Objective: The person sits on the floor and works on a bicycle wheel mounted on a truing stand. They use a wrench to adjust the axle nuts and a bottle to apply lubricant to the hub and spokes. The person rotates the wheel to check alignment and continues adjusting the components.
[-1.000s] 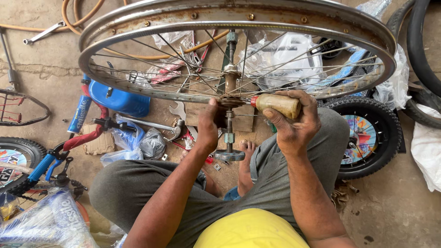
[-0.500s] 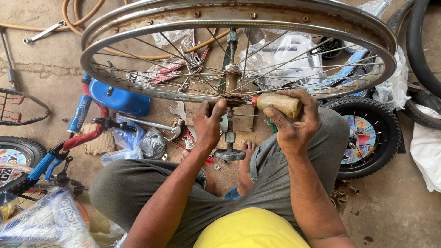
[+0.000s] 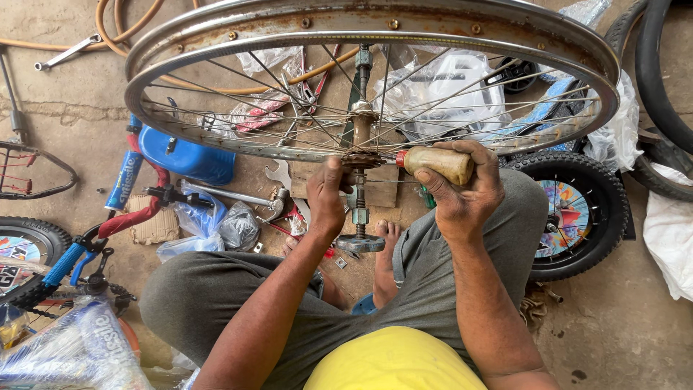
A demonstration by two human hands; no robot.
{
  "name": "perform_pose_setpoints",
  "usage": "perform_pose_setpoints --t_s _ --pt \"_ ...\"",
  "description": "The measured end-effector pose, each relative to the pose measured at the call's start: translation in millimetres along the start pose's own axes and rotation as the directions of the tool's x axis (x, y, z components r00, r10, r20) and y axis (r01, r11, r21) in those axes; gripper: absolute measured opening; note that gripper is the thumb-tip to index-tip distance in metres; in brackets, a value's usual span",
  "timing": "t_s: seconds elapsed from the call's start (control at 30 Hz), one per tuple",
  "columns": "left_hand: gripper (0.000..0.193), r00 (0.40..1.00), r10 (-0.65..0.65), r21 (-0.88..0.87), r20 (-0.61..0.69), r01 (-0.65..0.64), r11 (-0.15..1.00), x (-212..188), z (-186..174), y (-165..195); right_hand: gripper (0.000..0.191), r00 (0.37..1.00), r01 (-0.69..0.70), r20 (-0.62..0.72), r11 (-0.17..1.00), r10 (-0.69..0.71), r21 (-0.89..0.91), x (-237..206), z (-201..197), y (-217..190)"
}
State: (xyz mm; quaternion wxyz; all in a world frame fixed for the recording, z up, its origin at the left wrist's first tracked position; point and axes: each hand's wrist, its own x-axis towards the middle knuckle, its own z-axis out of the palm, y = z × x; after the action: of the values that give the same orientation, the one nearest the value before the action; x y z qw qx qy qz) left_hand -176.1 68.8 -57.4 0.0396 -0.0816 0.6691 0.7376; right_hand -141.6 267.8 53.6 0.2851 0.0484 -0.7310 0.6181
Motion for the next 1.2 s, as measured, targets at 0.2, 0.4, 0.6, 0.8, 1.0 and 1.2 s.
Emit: perform_pose_setpoints --t_s 0.2,0.4,0.6,0.8,1.0,1.2 --pt "0.073 1.000 0.024 0.293 0.009 -0.026 0.956 1.0 -2.2 20.6 0.050 1.000 0.007 0.001 1.000 -0.007 -0.012 -0.6 -0.4 0.9" --pt "0.068 0.969 -0.143 -0.109 0.201 0.167 0.980 -2.4 -0.7 23.0 0.049 1.000 0.016 0.007 0.999 -0.016 -0.028 -0.4 -1.1 1.7" --pt "0.067 0.963 -0.271 -0.189 -0.004 0.266 0.945 1.9 3.9 4.6 0.049 1.000 0.004 0.010 1.000 -0.004 -0.006 -0.9 -1.8 2.3" --pt "0.070 1.000 0.006 -0.049 0.015 -0.006 0.999 4.0 -6.4 5.6 0.050 1.000 0.003 -0.007 1.000 -0.003 0.012 -2.5 -1.7 3.8" --pt "0.061 1.000 -0.005 0.029 0.028 0.004 1.000 4.4 -4.7 17.8 0.051 1.000 -0.004 0.006 0.999 0.003 0.038 -2.9 -0.8 4.3" --pt "0.057 0.999 -0.018 -0.054 0.047 0.021 0.998 4.3 -3.8 23.9 0.050 1.000 -0.007 -0.002 0.999 0.007 0.047 -3.0 -0.1 2.0"
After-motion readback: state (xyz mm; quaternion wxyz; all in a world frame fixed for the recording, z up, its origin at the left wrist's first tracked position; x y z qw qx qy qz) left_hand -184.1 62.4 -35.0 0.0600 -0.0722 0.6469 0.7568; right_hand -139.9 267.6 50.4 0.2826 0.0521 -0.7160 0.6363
